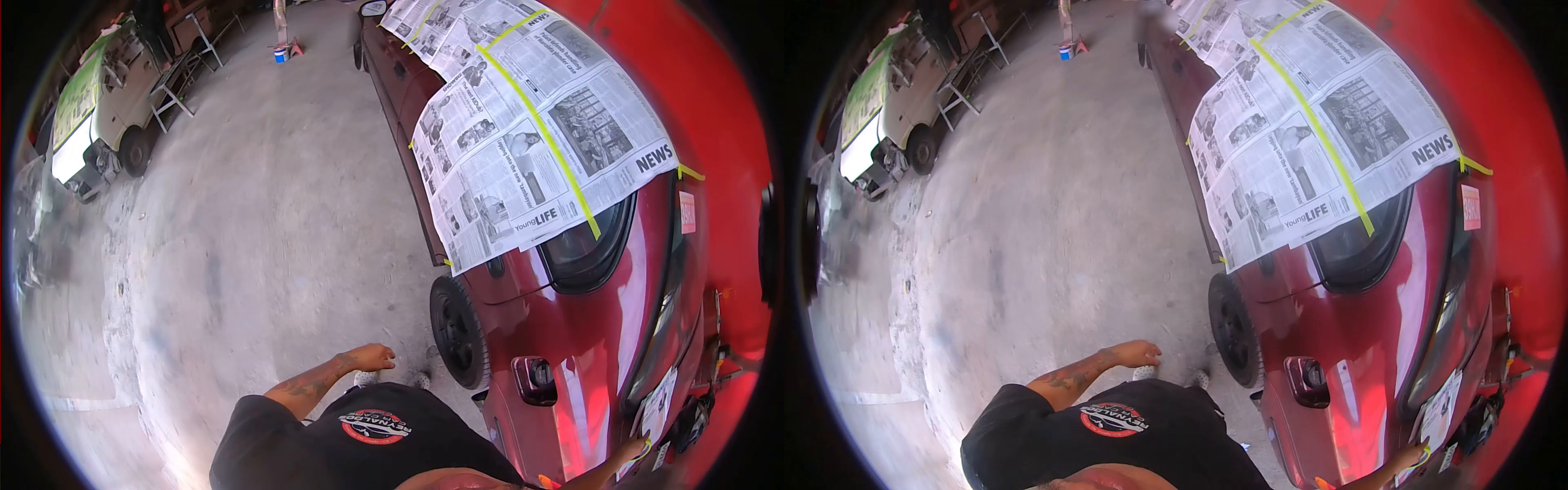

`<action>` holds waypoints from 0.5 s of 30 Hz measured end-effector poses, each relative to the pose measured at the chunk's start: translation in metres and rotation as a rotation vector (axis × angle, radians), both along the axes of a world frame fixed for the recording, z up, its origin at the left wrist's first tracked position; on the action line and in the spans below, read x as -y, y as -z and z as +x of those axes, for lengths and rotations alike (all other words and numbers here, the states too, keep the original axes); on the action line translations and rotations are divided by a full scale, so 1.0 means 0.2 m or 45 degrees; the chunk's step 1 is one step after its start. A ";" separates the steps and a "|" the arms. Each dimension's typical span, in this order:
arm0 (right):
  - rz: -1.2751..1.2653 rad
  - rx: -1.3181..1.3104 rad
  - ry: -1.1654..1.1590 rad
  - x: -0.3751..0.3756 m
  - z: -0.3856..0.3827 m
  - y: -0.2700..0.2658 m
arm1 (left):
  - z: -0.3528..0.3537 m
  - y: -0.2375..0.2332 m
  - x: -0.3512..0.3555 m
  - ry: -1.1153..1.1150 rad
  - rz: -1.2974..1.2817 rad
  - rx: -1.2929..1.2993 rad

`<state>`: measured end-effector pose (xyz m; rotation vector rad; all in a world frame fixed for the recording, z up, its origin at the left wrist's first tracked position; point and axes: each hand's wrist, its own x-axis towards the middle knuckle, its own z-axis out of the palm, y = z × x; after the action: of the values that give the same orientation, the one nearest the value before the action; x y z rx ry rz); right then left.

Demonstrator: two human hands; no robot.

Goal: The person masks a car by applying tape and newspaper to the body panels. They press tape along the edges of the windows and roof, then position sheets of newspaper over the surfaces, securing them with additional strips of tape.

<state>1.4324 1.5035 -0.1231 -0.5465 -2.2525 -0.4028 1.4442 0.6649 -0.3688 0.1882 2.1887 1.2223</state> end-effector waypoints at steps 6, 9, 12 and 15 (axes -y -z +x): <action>-0.170 0.389 0.345 0.02 0.07 -0.07 | 0.20 -0.07 0.09 -0.207 -0.060 0.136; -0.077 0.339 0.440 0.26 0.11 -0.19 | 0.20 -0.11 0.02 -0.202 -0.043 0.097; -0.060 0.109 0.323 0.11 0.17 -0.15 | 0.13 -0.16 -0.13 -0.095 -0.008 0.007; -0.371 -0.043 0.332 0.15 0.16 -0.18 | 0.04 -0.27 -0.34 0.052 0.000 -0.056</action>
<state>1.4652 1.4741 -0.0866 -0.9969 -2.2270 -0.1902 1.4516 0.7321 -0.3158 0.2611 2.2118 1.2063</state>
